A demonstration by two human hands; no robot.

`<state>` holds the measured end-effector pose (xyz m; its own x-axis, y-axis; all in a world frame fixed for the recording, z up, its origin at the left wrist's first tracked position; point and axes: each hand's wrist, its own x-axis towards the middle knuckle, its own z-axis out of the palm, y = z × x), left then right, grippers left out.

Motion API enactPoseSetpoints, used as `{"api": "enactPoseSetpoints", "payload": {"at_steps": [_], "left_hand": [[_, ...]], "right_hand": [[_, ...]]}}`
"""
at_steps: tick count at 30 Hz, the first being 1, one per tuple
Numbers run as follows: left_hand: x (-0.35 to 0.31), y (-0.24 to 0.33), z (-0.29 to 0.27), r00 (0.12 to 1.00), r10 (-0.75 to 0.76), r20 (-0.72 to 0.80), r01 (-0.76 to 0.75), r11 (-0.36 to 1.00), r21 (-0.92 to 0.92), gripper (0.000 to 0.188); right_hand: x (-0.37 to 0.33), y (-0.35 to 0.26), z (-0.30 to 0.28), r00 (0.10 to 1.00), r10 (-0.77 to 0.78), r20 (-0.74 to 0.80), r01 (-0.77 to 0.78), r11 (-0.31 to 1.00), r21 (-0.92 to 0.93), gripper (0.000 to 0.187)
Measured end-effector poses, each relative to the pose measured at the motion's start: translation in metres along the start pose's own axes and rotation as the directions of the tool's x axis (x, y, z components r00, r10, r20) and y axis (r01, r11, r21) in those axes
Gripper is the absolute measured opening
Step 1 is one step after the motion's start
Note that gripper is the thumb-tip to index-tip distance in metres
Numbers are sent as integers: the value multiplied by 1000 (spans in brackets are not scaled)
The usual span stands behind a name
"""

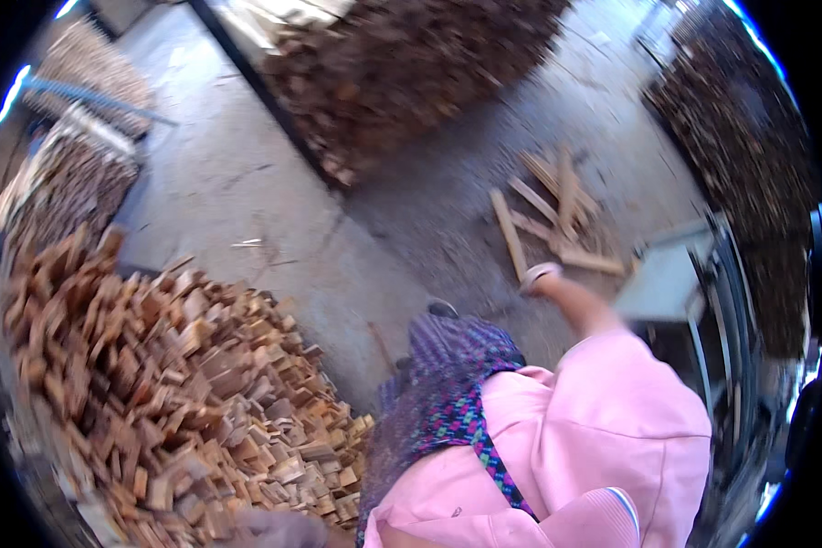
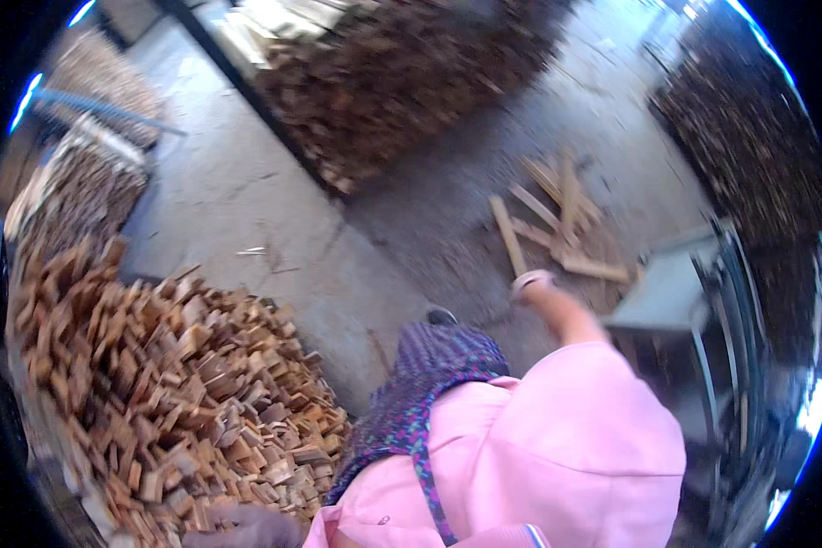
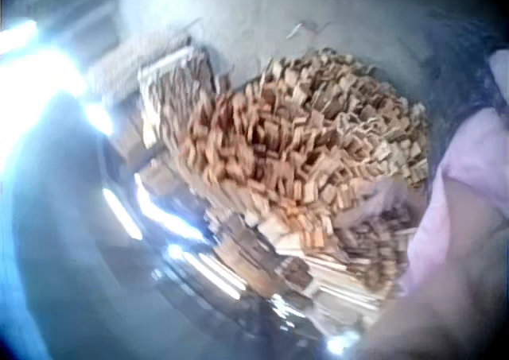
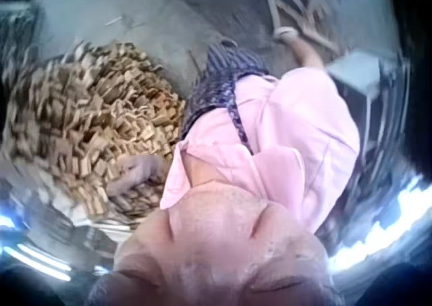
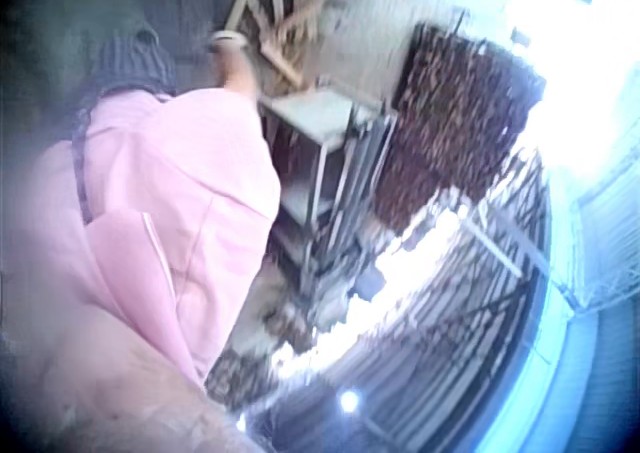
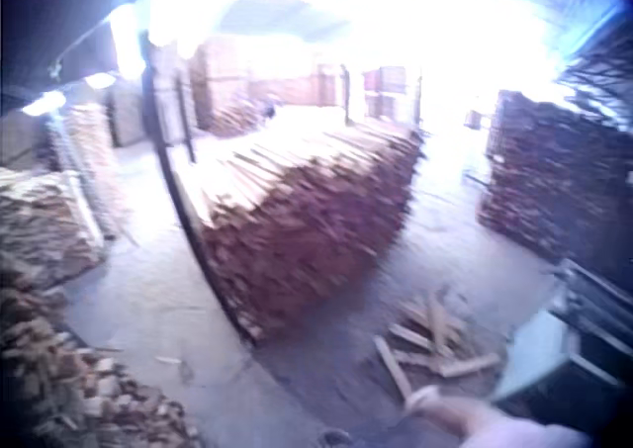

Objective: The person gathers loose wooden planks from the floor of a lumber processing facility and stacks them into neat piles. They repeatedly bend down to pick up the wood, align the pieces, and place them onto a growing stack next to a conveyor belt system.

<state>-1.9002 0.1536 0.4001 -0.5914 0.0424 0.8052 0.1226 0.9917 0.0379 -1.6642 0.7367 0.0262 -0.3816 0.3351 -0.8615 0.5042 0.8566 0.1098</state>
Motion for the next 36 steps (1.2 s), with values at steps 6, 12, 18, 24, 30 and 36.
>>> {"api": "enactPoseSetpoints", "payload": {"at_steps": [6,12,18,24,30,36], "left_hand": [[-127,55,97,619,291,729,337,740,-582,53],[-176,78,186,130,709,694,101,686,-720,56],[-253,65,227,-301,587,752,127,806,-578,55],[-298,18,308,-658,387,646,-324,629,-707,46],[-266,113,359,-732,474,490,-364,335,-869,39],[-251,237,319,-387,688,614,222,715,-663,31]], "right_hand": [[-192,96,143,797,603,34,-449,554,702,57],[-202,-133,256,998,58,0,-41,708,705,47],[-177,-201,368,992,76,102,-125,417,900,62],[-205,-78,244,795,600,92,-128,16,992,60],[-262,-119,219,531,827,-185,377,-35,926,48],[-310,-283,341,725,585,363,-134,-398,908,60]]}}
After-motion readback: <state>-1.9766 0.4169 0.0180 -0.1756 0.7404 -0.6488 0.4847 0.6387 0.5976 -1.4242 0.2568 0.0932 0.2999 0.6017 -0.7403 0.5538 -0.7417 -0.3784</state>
